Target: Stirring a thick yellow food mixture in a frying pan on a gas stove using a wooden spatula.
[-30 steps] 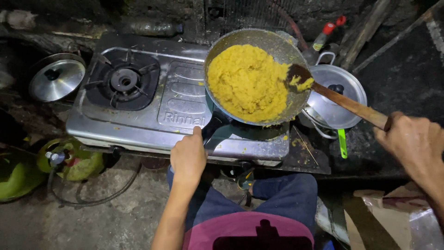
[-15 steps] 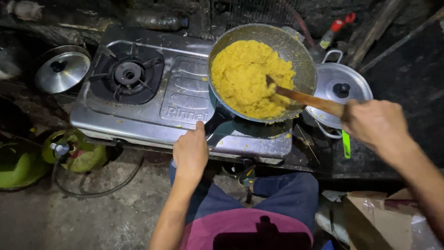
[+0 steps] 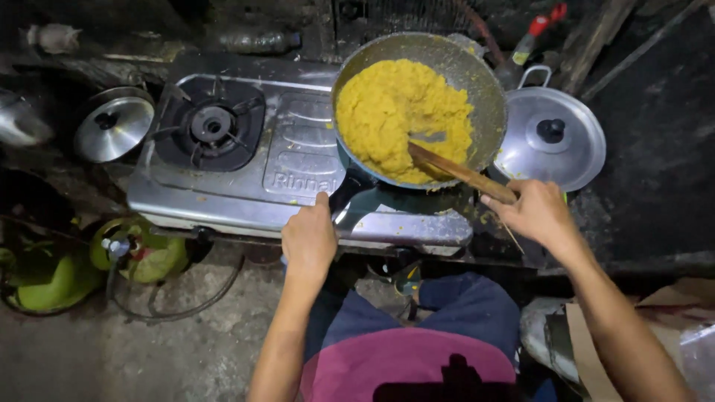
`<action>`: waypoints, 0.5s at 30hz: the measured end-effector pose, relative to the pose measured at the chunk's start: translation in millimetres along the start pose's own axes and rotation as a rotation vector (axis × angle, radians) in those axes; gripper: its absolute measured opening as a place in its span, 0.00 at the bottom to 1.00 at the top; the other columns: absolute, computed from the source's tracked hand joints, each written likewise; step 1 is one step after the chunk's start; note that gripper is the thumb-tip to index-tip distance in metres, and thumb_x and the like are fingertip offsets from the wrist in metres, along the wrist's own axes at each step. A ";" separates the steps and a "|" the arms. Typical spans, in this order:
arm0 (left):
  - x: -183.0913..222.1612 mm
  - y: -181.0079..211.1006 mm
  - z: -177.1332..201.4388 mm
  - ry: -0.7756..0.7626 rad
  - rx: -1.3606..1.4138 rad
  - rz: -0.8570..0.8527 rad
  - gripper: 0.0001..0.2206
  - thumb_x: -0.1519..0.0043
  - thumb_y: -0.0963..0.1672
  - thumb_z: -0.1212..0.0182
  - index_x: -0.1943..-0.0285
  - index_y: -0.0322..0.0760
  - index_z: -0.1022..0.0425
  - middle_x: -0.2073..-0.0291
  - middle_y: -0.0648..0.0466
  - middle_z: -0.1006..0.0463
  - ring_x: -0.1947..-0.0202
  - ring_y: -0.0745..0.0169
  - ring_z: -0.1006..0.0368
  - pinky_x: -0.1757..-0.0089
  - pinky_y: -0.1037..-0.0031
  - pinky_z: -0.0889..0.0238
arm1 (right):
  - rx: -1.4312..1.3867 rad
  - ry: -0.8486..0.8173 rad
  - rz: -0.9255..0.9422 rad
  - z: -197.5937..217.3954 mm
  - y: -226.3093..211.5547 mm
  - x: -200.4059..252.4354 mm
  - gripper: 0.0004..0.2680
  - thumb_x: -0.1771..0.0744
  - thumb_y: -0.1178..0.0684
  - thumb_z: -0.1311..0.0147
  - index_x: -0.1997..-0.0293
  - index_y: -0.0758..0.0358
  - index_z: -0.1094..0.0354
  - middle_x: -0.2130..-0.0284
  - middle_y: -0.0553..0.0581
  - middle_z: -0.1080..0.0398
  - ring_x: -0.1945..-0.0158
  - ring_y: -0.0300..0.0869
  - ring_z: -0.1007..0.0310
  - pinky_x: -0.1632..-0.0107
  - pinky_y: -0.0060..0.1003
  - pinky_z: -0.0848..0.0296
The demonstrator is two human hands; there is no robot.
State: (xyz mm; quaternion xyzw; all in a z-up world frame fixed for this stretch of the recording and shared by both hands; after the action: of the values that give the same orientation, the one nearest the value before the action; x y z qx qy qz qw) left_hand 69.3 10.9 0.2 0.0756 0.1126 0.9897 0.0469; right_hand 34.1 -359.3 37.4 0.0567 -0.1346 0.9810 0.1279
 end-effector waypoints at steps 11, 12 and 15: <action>-0.7 3.7 14.9 -0.031 0.004 0.020 0.16 0.38 0.39 0.45 0.41 0.37 0.29 0.67 0.38 0.18 0.62 0.30 0.18 0.60 0.46 0.25 | -1.024 -0.401 -0.402 -28.2 -6.6 18.3 0.17 0.30 0.49 0.49 0.62 0.83 0.33 0.86 0.51 0.53 0.91 0.39 0.49 0.61 0.70 0.21; 1.7 1.1 13.8 -0.030 0.000 0.024 0.16 0.38 0.39 0.45 0.41 0.37 0.29 0.67 0.38 0.18 0.62 0.30 0.18 0.60 0.46 0.25 | -1.026 -0.406 -0.399 -40.2 2.2 17.4 0.17 0.30 0.49 0.49 0.62 0.83 0.33 0.86 0.51 0.53 0.91 0.39 0.49 0.61 0.70 0.21; -1.7 1.5 10.7 -0.025 -0.001 0.022 0.17 0.39 0.39 0.44 0.40 0.37 0.28 0.68 0.38 0.18 0.62 0.32 0.18 0.61 0.47 0.24 | -1.286 -0.607 -0.384 -69.9 14.8 17.1 0.17 0.29 0.41 0.52 0.64 0.70 0.37 0.89 0.43 0.56 0.94 0.31 0.54 0.70 0.66 0.20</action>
State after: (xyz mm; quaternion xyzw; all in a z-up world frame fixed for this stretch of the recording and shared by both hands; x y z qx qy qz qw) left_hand 72.5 11.5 10.5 0.0891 0.1105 0.9892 0.0375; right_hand 8.4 -349.5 -30.7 0.2619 -0.7003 0.6098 0.2627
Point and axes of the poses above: each hand's wrist, its own x-axis away from the middle knuckle, its own z-axis out of the back of the hand, y = z × x, the point moved 6 cm from there along -x, towards the middle knuckle
